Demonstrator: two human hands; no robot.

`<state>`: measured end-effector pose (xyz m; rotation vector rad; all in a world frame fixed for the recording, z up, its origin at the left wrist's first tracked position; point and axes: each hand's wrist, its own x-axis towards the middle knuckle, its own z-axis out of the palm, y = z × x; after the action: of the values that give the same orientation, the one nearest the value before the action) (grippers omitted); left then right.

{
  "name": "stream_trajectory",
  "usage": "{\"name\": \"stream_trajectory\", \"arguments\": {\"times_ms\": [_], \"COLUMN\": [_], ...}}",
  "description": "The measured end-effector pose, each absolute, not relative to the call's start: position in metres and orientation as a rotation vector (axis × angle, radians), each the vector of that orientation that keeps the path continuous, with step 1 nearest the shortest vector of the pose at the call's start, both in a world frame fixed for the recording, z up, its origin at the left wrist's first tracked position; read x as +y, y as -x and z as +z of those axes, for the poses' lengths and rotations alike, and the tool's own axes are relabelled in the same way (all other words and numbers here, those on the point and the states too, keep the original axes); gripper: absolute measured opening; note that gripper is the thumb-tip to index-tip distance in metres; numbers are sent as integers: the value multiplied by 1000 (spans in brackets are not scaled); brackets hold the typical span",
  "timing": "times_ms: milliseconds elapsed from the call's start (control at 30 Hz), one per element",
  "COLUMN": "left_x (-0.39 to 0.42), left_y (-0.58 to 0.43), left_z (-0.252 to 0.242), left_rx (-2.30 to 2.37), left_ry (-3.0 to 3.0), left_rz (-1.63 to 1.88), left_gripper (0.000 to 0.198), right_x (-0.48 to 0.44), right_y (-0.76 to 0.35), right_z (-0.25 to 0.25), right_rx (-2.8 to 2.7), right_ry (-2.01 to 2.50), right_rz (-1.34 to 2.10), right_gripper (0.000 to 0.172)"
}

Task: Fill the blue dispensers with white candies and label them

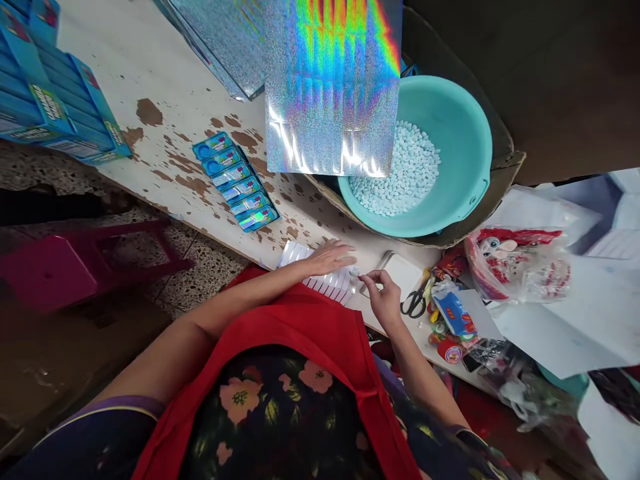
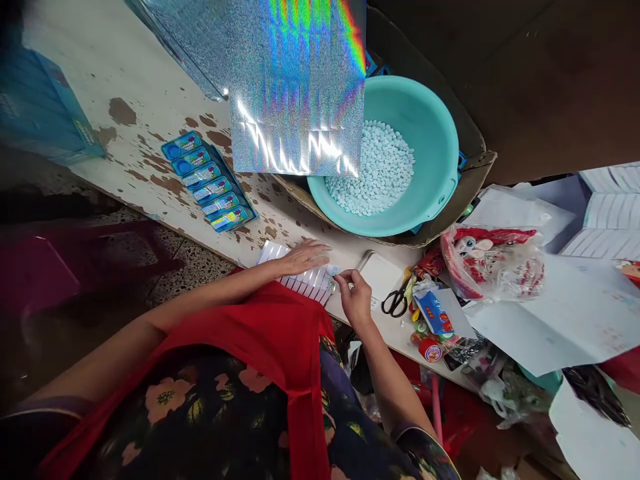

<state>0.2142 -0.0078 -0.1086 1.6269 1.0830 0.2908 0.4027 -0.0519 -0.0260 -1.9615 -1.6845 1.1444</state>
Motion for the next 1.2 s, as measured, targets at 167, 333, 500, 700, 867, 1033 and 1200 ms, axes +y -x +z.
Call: {"name": "stream_trajectory", "arguments": {"times_ms": [167,333,500,700,867,1033,1200], "left_x": [-21,-31,-34,-3,31,39,39], "left_y": [-201,-149,-61,40,78,74,49], "left_z": [-91,-70,-59,-78,-91,-101,-117], "left_rx": [865,1267,1527,1632,1691,1636,1684], "left_ry": [-1169,-1225,-1055,-970,-957,-711,-422], "left_rz": [377,453,736,997,1027,1047,1025], "left_gripper": [30,25,21,17,13,17,19], "right_x": [-35,-18,22,86,115,119,132], "right_y": [-379,-321,-217,-104,-56,-53,-55], "right_z": [-26,-48,-63,-76,-89,-106,-114], "right_rx": [-1584,-1501,-1753,-2023,-2057,-2021,-1909], "right_ry": [1893,1824,1536,1366,1414,1532,1679], "right_rz": [1206,1257,1310,1118,1002,995,1117], "right_gripper": [24,25,19,15,10,8,39]}}
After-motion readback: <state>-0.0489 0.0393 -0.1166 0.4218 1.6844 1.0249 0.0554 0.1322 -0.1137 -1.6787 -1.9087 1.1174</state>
